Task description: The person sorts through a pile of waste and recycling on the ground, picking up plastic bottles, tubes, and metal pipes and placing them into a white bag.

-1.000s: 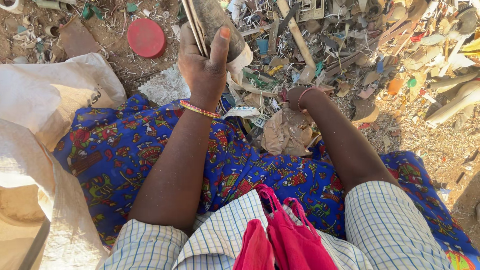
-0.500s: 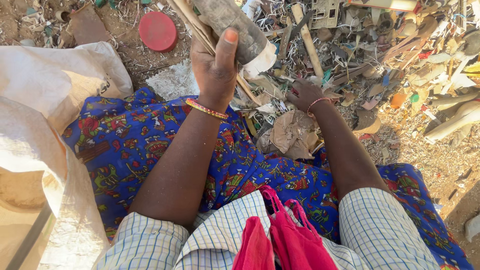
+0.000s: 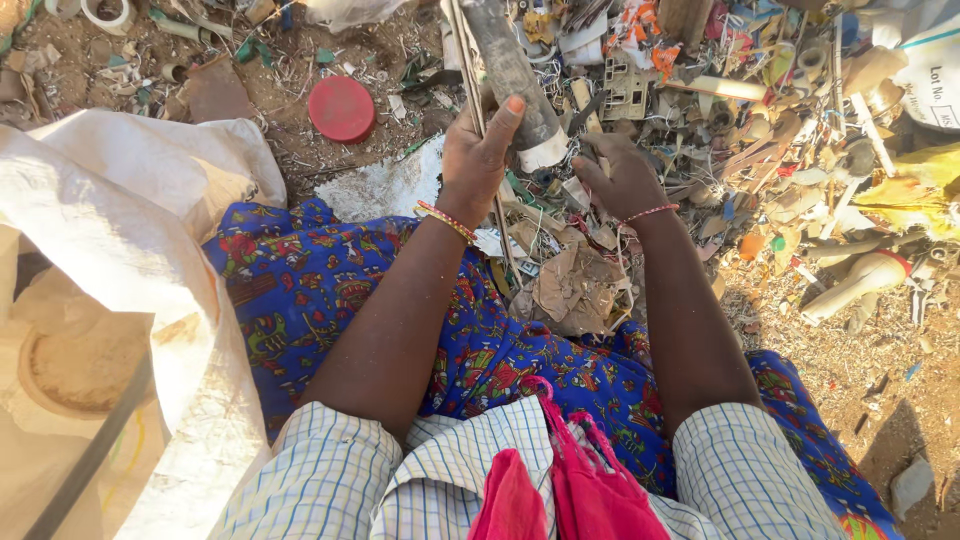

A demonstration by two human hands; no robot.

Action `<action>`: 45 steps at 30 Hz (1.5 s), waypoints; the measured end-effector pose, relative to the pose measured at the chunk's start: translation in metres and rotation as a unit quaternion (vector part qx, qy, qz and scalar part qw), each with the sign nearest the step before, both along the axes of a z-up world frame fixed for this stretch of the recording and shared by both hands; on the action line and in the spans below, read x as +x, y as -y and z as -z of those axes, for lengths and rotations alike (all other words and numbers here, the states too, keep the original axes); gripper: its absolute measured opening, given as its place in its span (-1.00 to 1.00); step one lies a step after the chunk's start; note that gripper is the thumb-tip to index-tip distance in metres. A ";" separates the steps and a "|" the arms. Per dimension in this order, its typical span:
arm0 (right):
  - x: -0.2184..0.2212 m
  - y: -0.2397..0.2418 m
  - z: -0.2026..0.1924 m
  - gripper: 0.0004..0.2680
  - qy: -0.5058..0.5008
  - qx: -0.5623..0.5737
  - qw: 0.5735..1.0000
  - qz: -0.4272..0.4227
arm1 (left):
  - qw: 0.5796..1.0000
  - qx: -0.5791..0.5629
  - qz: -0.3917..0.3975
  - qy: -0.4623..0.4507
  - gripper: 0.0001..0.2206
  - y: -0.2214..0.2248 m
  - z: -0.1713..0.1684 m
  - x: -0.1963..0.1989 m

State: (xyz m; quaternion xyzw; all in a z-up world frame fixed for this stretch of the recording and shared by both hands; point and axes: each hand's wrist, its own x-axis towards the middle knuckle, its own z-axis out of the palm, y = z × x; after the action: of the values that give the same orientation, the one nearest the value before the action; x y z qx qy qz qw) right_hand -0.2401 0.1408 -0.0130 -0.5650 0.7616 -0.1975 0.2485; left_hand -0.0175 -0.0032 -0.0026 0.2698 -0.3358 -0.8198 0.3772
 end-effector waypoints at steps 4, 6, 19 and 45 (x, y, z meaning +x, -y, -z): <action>0.048 0.025 -0.046 -0.56 0.383 -0.043 0.920 0.069 | 0.996 0.022 0.081 0.007 -0.50 -0.002 0.000 0.001; 0.061 0.034 -0.067 -0.52 0.406 -0.050 0.911 0.050 | 0.993 0.004 0.116 -0.022 -0.47 -0.002 0.000 0.002; 0.073 0.016 -0.168 -0.49 -0.121 -0.231 0.966 -0.003 | 0.993 0.067 0.037 -0.088 -0.67 0.004 -0.010 0.014; 0.145 -0.046 -0.169 -0.52 0.017 -0.435 0.887 0.157 | 0.971 -0.155 0.182 -0.015 -0.52 -0.081 -0.092 0.052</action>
State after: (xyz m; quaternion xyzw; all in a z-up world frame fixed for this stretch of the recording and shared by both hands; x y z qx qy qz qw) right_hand -0.0954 0.1870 0.1561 -0.4860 0.6740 -0.5547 -0.0436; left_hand 0.0344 0.0780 0.0891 0.1296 -0.4966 -0.8167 0.2636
